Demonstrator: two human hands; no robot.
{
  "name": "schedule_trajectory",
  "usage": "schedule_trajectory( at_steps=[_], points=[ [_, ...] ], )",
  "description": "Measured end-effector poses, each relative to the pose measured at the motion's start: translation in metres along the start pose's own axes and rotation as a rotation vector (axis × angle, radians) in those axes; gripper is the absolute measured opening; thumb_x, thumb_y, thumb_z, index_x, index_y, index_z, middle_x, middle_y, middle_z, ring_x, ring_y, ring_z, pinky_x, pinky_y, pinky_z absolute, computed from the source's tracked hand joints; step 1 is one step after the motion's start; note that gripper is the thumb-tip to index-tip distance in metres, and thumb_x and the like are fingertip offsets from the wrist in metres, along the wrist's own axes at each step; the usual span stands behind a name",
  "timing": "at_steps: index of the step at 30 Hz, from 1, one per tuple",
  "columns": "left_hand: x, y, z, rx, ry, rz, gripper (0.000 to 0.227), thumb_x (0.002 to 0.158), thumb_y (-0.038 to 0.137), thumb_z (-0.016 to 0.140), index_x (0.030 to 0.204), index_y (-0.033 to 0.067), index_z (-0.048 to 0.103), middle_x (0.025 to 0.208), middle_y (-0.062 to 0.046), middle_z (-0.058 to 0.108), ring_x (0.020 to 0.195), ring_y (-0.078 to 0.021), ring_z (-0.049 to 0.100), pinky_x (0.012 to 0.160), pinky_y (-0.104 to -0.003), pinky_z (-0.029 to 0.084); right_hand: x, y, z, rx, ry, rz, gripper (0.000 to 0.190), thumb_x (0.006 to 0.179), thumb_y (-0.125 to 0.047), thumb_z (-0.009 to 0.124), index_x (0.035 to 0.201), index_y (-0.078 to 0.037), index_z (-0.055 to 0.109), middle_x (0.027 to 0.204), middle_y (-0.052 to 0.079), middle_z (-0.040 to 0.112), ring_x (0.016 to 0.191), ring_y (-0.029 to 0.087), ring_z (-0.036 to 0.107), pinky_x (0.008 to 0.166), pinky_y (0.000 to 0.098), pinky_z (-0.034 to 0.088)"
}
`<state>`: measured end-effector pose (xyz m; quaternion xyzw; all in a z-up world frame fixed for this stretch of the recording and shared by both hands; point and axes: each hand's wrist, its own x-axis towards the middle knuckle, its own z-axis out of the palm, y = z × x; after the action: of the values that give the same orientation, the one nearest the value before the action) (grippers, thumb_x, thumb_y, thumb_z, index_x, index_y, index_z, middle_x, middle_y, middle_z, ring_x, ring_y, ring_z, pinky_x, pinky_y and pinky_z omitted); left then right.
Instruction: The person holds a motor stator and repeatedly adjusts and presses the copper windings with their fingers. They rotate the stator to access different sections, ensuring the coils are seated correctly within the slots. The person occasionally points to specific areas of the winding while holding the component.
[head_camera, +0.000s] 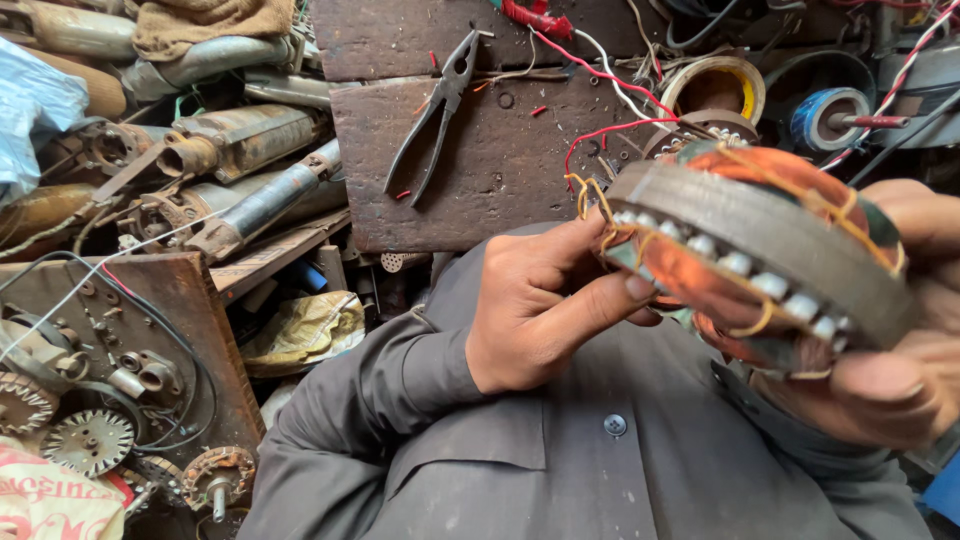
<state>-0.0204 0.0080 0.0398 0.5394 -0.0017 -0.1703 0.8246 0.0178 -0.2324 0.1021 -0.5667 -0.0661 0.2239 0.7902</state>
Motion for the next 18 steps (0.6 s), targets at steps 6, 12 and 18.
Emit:
schedule_trajectory(
  at_steps=[6, 12, 18],
  points=[
    [0.005, 0.005, -0.014, 0.19, -0.072, 0.168, 0.056, 0.101, 0.018, 0.074, 0.15, 0.0025, 0.05, 0.138, -0.012, 0.066, 0.114, -0.0137, 0.074, 0.101, -0.025, 0.058, -0.005, 0.013, 0.029, -0.697, -0.068, -0.494, 0.07, 0.071, -0.028, 0.094, 0.123, -0.004, 0.054, 0.104, 0.017, 0.063, 0.093, 0.025, 0.073, 0.086, 0.0397, 0.063],
    [-0.004, 0.019, -0.02, 0.25, -0.11, 0.066, 0.064, 0.098, 0.023, 0.08, 0.151, 0.0035, 0.051, 0.127, -0.006, 0.075, 0.108, -0.0122, 0.077, 0.097, -0.024, 0.06, -0.017, 0.002, 0.05, -0.954, -0.012, -0.483, 0.073, 0.061, -0.04, 0.1, 0.111, -0.007, 0.059, 0.095, 0.01, 0.069, 0.087, 0.025, 0.073, 0.078, 0.0391, 0.06],
    [-0.01, 0.01, -0.025, 0.318, -0.1, 0.051, 0.051, 0.091, 0.019, 0.082, 0.136, 0.0048, 0.064, 0.127, -0.008, 0.075, 0.1, -0.014, 0.079, 0.095, -0.028, 0.062, -0.005, 0.021, 0.031, -0.836, -0.229, -0.638, 0.062, 0.072, -0.038, 0.096, 0.111, -0.001, 0.066, 0.092, 0.013, 0.073, 0.077, 0.022, 0.074, 0.064, 0.032, 0.056]
  ],
)
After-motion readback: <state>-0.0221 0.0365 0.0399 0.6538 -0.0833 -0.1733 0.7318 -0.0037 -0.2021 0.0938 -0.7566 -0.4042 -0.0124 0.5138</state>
